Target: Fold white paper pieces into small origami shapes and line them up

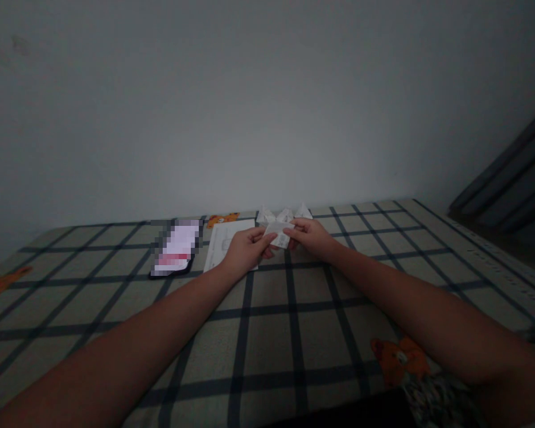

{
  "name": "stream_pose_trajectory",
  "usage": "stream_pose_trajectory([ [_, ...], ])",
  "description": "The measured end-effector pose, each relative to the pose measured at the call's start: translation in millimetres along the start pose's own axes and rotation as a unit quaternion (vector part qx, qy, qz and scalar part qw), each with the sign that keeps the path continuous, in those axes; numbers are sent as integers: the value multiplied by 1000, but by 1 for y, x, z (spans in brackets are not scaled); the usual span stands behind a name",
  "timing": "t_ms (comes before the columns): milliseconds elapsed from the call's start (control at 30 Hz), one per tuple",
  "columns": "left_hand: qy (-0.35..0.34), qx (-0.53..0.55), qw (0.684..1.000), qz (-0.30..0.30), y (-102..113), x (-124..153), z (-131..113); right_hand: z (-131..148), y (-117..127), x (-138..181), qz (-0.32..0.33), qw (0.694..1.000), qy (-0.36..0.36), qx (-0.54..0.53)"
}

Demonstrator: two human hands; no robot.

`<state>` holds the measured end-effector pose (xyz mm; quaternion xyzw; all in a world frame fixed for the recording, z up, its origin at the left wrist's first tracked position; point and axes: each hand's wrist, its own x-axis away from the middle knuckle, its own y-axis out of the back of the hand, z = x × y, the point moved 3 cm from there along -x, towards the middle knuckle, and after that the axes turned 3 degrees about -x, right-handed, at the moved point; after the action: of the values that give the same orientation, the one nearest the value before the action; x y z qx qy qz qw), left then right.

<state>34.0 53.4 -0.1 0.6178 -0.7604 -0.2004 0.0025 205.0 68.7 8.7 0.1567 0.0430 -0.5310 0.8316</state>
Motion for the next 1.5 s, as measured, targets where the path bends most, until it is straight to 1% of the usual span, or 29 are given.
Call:
stream_pose_trajectory([
  [100, -4, 30, 1000, -4, 0, 0, 2, 1, 1, 0, -29, 1000, 5, 6],
  [200, -7, 53, 998, 15, -1, -1, 2, -2, 3, -1, -52, 999, 3, -16],
  [267, -13, 58, 998, 16, -1, -1, 2, -5, 3, -2, -40, 998, -1, -39],
  [367, -21, 47, 999, 1, 1, -3, 3, -7, 3, -3, -24, 997, -3, -71],
  [467, -28, 37, 999, -3, 1, -4, 4, -7, 3, -4, -38, 997, -4, -63],
  [600, -11, 75, 997, 1, 0, -3, 4, -6, 4, -5, -43, 998, 5, -47],
  [767, 1, 109, 994, 9, -1, -2, 1, -10, 4, -4, -39, 996, 7, -75],
  [1000, 6, 133, 991, 13, -1, -3, 4, -11, 5, -5, -70, 993, 7, -94],
  [1200, 9, 150, 989, 5, 0, -1, 2, -14, 5, -6, -44, 991, 7, -127],
  [1367, 15, 160, 987, 13, 0, -1, 2, -17, 7, -6, -62, 991, 4, -116],
  [1500, 20, 165, 986, 19, -1, -2, 4, -16, 7, -6, -60, 992, 14, -110],
])
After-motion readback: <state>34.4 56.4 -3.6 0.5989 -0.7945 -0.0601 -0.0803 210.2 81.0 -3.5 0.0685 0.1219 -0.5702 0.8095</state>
